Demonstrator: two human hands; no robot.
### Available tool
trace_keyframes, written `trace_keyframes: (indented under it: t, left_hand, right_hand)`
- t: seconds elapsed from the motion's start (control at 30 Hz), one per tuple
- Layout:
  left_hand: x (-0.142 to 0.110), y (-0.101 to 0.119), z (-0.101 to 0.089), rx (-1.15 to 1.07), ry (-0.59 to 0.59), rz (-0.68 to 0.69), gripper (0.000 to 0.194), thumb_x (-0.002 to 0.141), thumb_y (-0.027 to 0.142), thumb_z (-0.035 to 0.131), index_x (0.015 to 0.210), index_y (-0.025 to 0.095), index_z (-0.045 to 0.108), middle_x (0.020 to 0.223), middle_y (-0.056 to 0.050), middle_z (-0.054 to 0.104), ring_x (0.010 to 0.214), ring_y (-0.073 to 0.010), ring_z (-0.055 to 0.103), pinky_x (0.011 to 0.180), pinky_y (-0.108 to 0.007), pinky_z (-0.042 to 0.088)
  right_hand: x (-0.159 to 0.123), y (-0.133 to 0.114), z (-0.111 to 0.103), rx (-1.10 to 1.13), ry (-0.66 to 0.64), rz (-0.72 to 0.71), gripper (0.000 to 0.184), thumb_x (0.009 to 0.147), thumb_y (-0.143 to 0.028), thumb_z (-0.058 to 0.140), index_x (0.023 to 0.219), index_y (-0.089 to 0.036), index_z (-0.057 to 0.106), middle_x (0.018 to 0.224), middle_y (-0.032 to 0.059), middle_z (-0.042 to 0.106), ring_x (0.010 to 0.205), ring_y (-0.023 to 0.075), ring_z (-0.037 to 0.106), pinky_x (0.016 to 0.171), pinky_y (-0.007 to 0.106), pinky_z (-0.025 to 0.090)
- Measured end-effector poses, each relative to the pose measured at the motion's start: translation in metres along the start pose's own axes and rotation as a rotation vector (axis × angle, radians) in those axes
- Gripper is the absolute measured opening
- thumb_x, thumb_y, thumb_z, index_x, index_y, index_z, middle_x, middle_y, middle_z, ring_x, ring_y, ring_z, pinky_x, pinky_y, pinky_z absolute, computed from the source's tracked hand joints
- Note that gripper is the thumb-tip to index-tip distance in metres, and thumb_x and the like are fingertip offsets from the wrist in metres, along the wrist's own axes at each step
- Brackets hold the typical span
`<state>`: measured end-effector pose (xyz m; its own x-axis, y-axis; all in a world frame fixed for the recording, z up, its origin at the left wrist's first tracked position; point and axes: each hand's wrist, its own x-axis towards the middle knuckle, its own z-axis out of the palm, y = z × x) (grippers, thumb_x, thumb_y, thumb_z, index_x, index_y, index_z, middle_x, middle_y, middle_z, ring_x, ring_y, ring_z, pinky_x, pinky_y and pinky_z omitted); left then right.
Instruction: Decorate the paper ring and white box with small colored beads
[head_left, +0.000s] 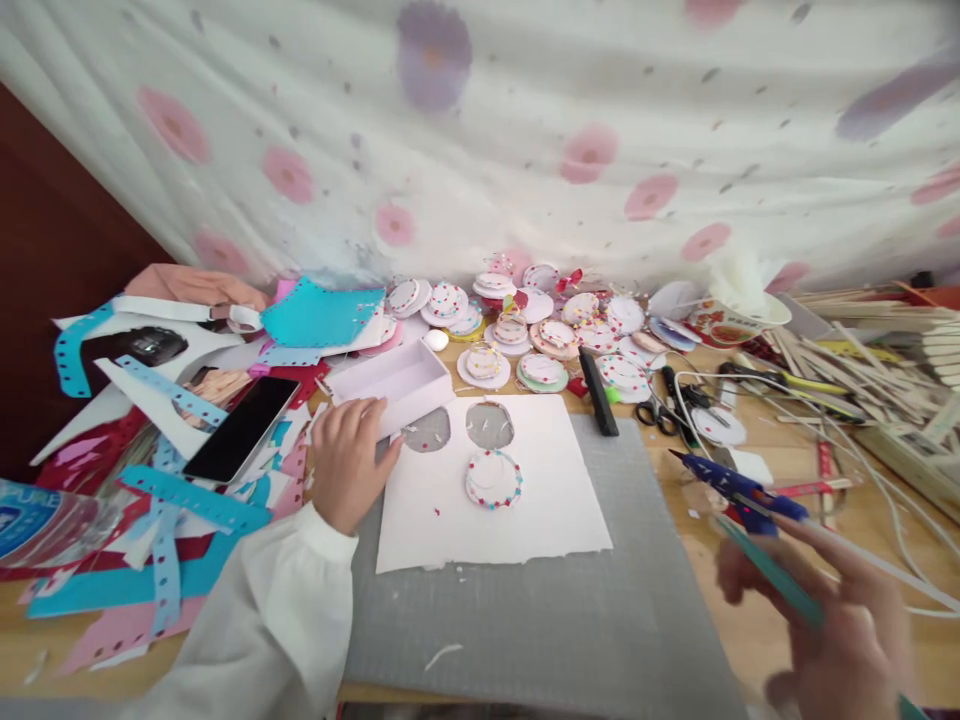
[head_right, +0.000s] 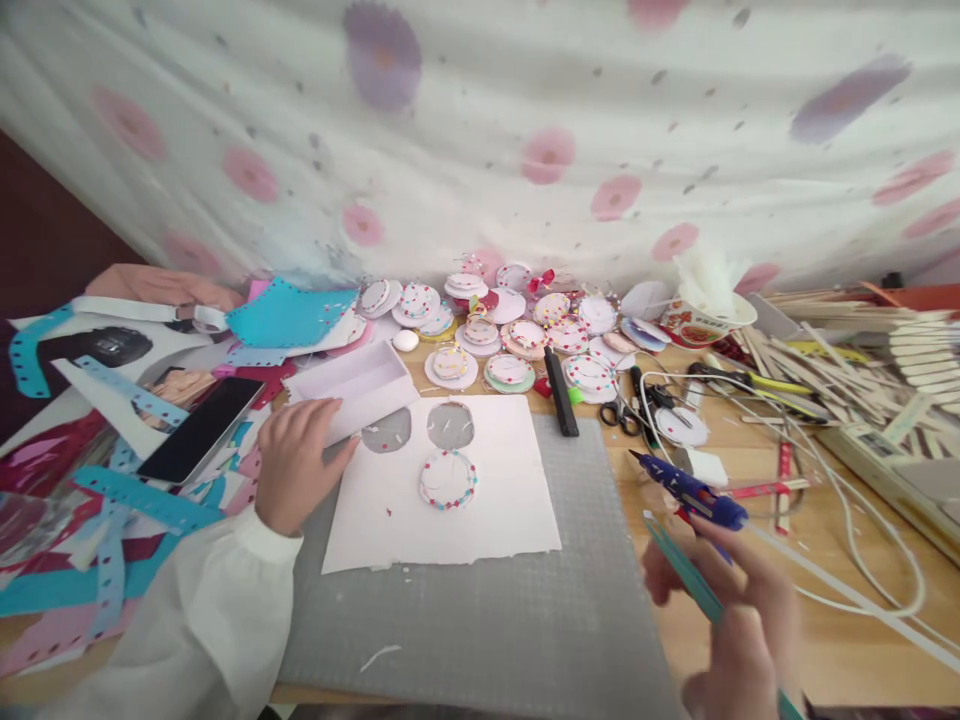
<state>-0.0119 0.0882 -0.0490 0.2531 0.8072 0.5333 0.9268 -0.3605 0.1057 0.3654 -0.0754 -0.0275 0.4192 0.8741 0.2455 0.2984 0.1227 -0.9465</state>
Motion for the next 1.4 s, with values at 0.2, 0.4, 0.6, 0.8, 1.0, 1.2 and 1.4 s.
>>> trace_keyframes:
  t: [0.2, 0.4, 0.6, 0.8, 1.0, 1.2, 1.4]
  left_hand:
    - [-0.001, -0.012, 0.014, 0.051, 0.053, 0.161, 0.015, 0.086, 0.015, 0.052, 0.096, 0.017, 0.063, 0.069, -0.002, 0.068, 0.069, -0.0191, 0.061, 0.093, -0.041, 0.038]
    - [-0.010, -0.001, 0.010, -0.037, 0.118, 0.278, 0.021, 0.083, 0.004, 0.052, 0.093, 0.019, 0.063, 0.073, 0.001, 0.072, 0.066, -0.0146, 0.060, 0.088, -0.038, 0.037]
    - [-0.010, 0.000, 0.008, -0.115, 0.097, 0.325, 0.018, 0.087, 0.006, 0.051, 0.092, 0.017, 0.064, 0.076, -0.001, 0.073, 0.065, -0.0129, 0.060, 0.072, -0.033, 0.036]
    - [-0.011, -0.001, 0.008, -0.123, 0.076, 0.329, 0.019, 0.089, 0.008, 0.049, 0.092, 0.017, 0.065, 0.078, -0.002, 0.074, 0.065, -0.0133, 0.060, 0.073, -0.033, 0.035]
    - [-0.012, -0.002, 0.009, -0.139, 0.073, 0.315, 0.018, 0.089, 0.008, 0.049, 0.092, 0.017, 0.064, 0.076, -0.001, 0.073, 0.065, -0.0133, 0.060, 0.073, -0.033, 0.035]
    - [-0.010, -0.001, 0.007, -0.143, 0.085, 0.311, 0.018, 0.088, 0.007, 0.049, 0.091, 0.016, 0.064, 0.077, -0.001, 0.074, 0.065, -0.0131, 0.061, 0.073, -0.033, 0.035]
    - [-0.011, -0.001, 0.007, -0.135, 0.064, 0.301, 0.019, 0.088, 0.008, 0.049, 0.091, 0.017, 0.065, 0.074, 0.000, 0.073, 0.065, -0.0130, 0.061, 0.073, -0.033, 0.036]
  right_hand:
    - [0.061, -0.042, 0.075, 0.114, -0.120, -0.006, 0.014, 0.083, -0.039, 0.058, 0.088, -0.025, 0.058, 0.066, 0.0001, 0.055, 0.060, 0.0146, 0.052, 0.054, 0.028, 0.044]
    - [0.114, -0.065, 0.130, 0.009, -0.588, -0.043, 0.015, 0.082, -0.035, 0.060, 0.088, -0.023, 0.053, 0.062, -0.0022, 0.056, 0.053, 0.0114, 0.053, 0.049, 0.023, 0.045]
    - [0.134, -0.044, 0.190, -0.090, -0.874, -0.118, 0.018, 0.079, -0.035, 0.063, 0.084, -0.019, 0.057, 0.074, 0.0018, 0.063, 0.065, 0.0124, 0.061, 0.057, 0.024, 0.051]
    - [0.136, -0.043, 0.208, -0.231, -0.980, -0.226, 0.016, 0.081, -0.031, 0.060, 0.092, -0.019, 0.061, 0.082, 0.0033, 0.067, 0.075, 0.0143, 0.065, 0.065, 0.025, 0.055]
    - [0.133, -0.037, 0.210, -0.357, -0.919, -0.530, 0.010, 0.082, -0.019, 0.055, 0.086, -0.018, 0.065, 0.083, 0.0056, 0.067, 0.072, 0.0140, 0.062, 0.064, 0.025, 0.051]
    - [0.131, -0.031, 0.211, -0.421, -0.909, -0.633, 0.015, 0.082, -0.012, 0.052, 0.084, -0.016, 0.066, 0.076, 0.0054, 0.068, 0.066, 0.0135, 0.061, 0.060, 0.024, 0.047]
    - [0.131, -0.031, 0.214, -0.475, -0.919, -0.637, 0.016, 0.080, -0.012, 0.052, 0.083, -0.016, 0.067, 0.076, 0.0060, 0.068, 0.065, 0.0143, 0.061, 0.059, 0.025, 0.046]
